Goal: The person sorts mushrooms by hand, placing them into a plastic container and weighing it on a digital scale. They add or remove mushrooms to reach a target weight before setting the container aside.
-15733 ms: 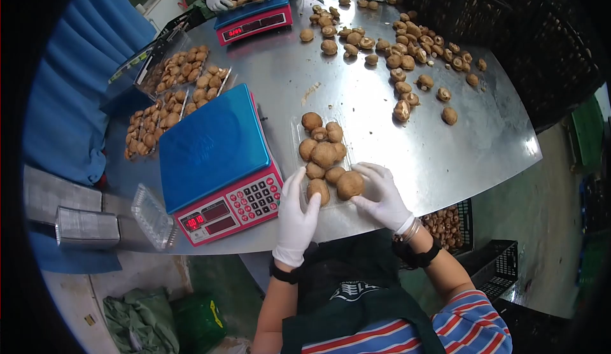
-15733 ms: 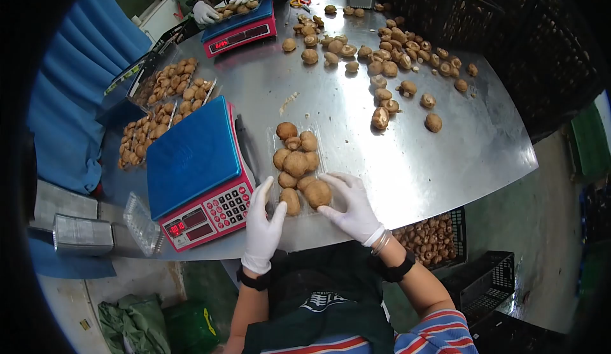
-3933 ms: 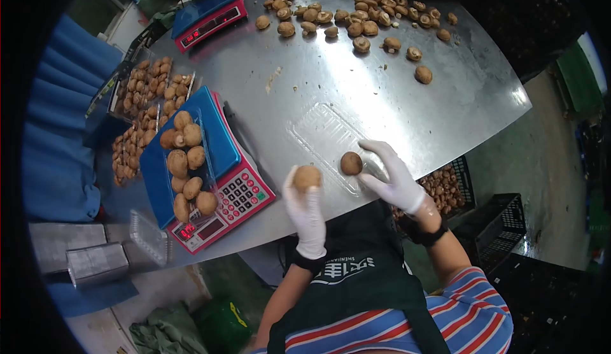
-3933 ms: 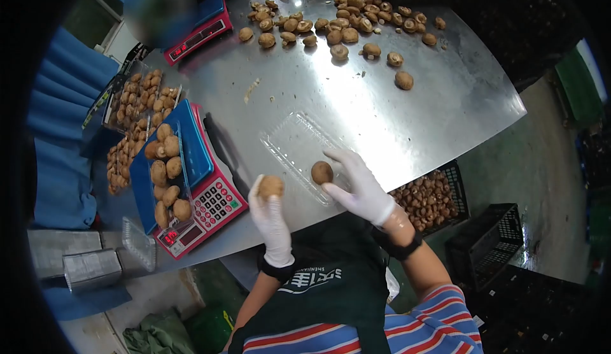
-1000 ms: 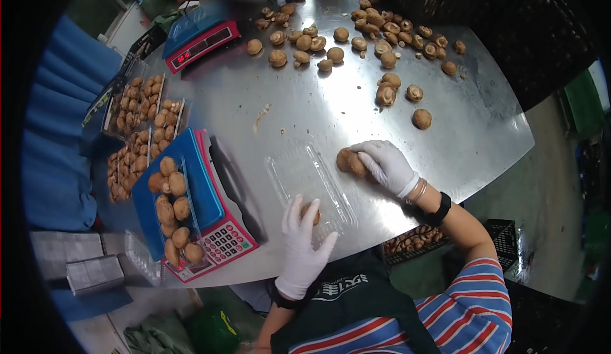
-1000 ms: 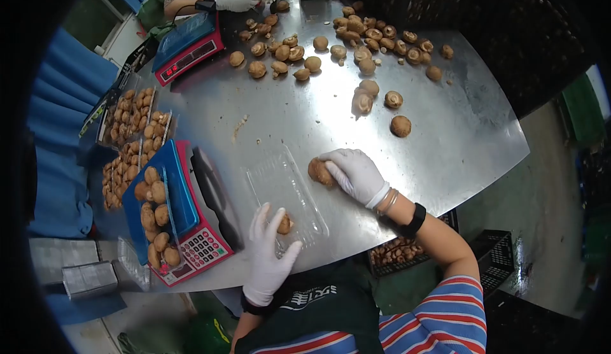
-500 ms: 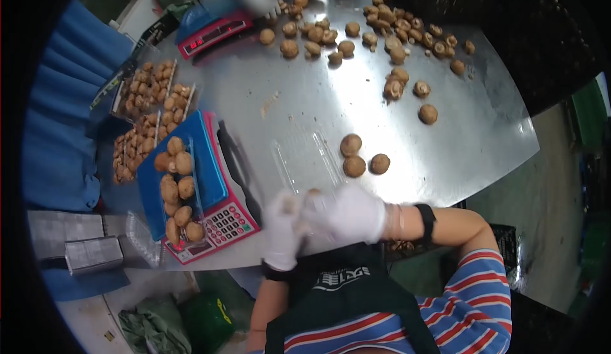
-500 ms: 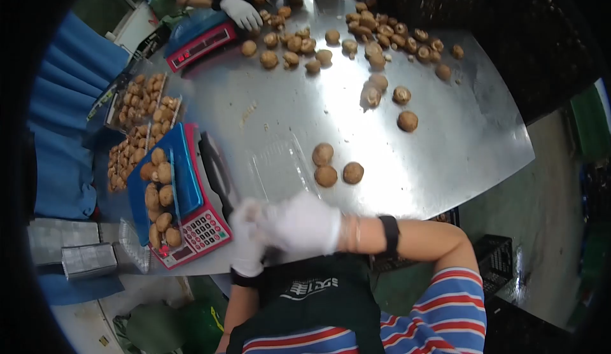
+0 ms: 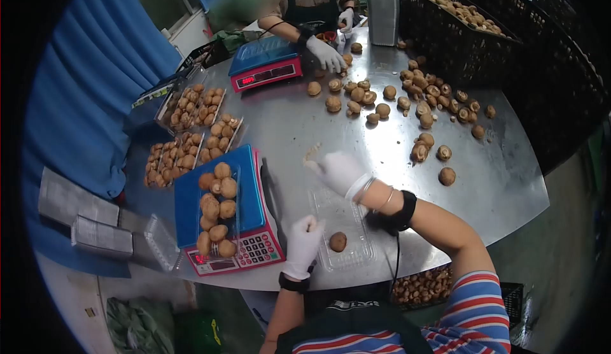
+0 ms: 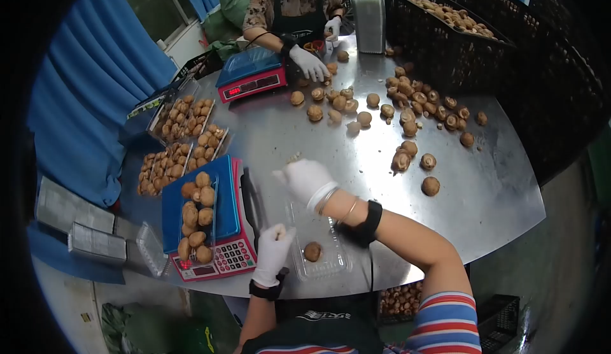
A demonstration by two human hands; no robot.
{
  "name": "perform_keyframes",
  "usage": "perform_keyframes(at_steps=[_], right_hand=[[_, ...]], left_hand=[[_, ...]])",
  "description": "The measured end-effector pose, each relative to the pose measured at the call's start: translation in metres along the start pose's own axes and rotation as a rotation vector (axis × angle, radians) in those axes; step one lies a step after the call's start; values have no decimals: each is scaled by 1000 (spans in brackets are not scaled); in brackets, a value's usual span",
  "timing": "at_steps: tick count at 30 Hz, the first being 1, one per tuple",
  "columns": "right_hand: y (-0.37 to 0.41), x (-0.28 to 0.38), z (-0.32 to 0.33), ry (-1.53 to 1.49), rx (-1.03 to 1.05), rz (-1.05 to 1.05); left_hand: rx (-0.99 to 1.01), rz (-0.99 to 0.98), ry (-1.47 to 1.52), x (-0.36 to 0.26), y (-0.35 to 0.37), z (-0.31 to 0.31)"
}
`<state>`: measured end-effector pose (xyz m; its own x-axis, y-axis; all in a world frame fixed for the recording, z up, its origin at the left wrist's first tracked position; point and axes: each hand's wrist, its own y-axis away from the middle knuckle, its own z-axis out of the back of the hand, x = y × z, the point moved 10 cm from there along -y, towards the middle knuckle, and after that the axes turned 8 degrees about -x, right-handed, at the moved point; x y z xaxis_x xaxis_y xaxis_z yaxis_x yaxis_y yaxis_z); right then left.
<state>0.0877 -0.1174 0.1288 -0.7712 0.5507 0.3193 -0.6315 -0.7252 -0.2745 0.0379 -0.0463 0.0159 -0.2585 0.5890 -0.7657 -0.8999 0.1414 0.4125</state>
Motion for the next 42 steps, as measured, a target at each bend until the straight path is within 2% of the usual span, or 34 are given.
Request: perform_keyframes(at_steps=[1, 2, 3, 4, 5, 6, 7, 8, 9, 10, 11, 13, 14, 15, 17, 18, 19, 20, 21, 22, 23, 25, 26, 28, 29, 31, 33, 35, 36, 37, 38, 42], right_hand=[[1, -28, -10, -68, 24, -104], [-5, -39, 6, -35, 5, -99], [-6, -53, 17, -24, -48, -244], [4, -58, 15, -45, -83, -404], [16, -65, 17, -47, -107, -557], [24, -75, 25, -34, -144, -699], [46, -81, 55, 5, -343, -644], [76, -94, 74, -16, -526, -634], [104, -113, 78, -81, -388, -782], [122, -112, 88, 8, -406, -711], [137, -107, 84, -94, -284, -812], [149, -92, 42, 22, -224, -459], [162, -105, -6, -203, -76, -526], [167, -103, -21, -161, -128, -472], [172, -101, -19, -138, -120, -572], [173, -103, -19, -157, -135, -589], [173, -105, -20, -164, -144, -584], [181, -112, -11, -91, -258, -633], [189, -113, -2, -20, -360, -686], [201, -118, 5, -103, -438, -838], [209, -118, 12, -260, -636, -799], [220, -122, -4, -823, -708, -993], [221, -120, -6, -826, -689, -1001], [210, -108, -26, -1475, -679, -928], [209, -104, -24, -1475, -674, -934], [199, -91, -27, -1693, -665, -942], [194, -90, -24, -1684, -661, -935], [187, -89, -10, -1465, -655, -852], [181, -84, -8, -1470, -652, -851], [178, -82, -2, -1324, -677, -877], [175, -81, 3, -1177, -698, -896], [150, -72, -17, -1317, -615, -860]], left_hand=[[-3, -10, -30, 0, -9, 3], [-14, -47, -33, -10, -25, -5], [-427, -527, -83, -67, -9, 20], [-811, -983, -126, -97, 48, 33], [-285, -440, 222, -54, 6, 22], [-314, -361, 243, -52, 13, 43], [-347, -293, 262, -47, 11, 63], [-394, -288, 249, -32, 5, 82], [-431, -257, 229, -10, 3, 92], [-443, -276, 235, -6, 4, 92], [-446, -274, 222, -15, 8, 82], [-380, -426, 141, -49, 14, 35], [-266, -454, 91, -60, 14, 3], [-167, -496, 45, -74, 14, -24], [-184, -848, -295, -110, 22, -61], [-192, -852, -306, -114, 17, -73], [-172, -795, -425, -111, 6, -88], [-142, -734, -541, -104, -4, -99], [-130, -723, -543, -105, -6, -102], [-57, -661, -465, -101, -9, -108], [9, -599, -381, -98, -11, -114], [23, -557, -396, -92, -12, -120], [-3, -562, -428, -89, -15, -122], [-42, -568, -449, -92, -19, -119], [-39, -562, -445, -90, -21, -118], [6, -558, -325, -91, -24, -109], [-55, -575, -296, -96, -11, -83], [-16, -375, 251, -86, -6, -43], [-57, -294, 312, -83, -4, -21], [-99, -210, 375, -74, -3, -3], [-221, -318, 360, -70, -3, 18], [-309, -264, 322, -48, -10, 43]])
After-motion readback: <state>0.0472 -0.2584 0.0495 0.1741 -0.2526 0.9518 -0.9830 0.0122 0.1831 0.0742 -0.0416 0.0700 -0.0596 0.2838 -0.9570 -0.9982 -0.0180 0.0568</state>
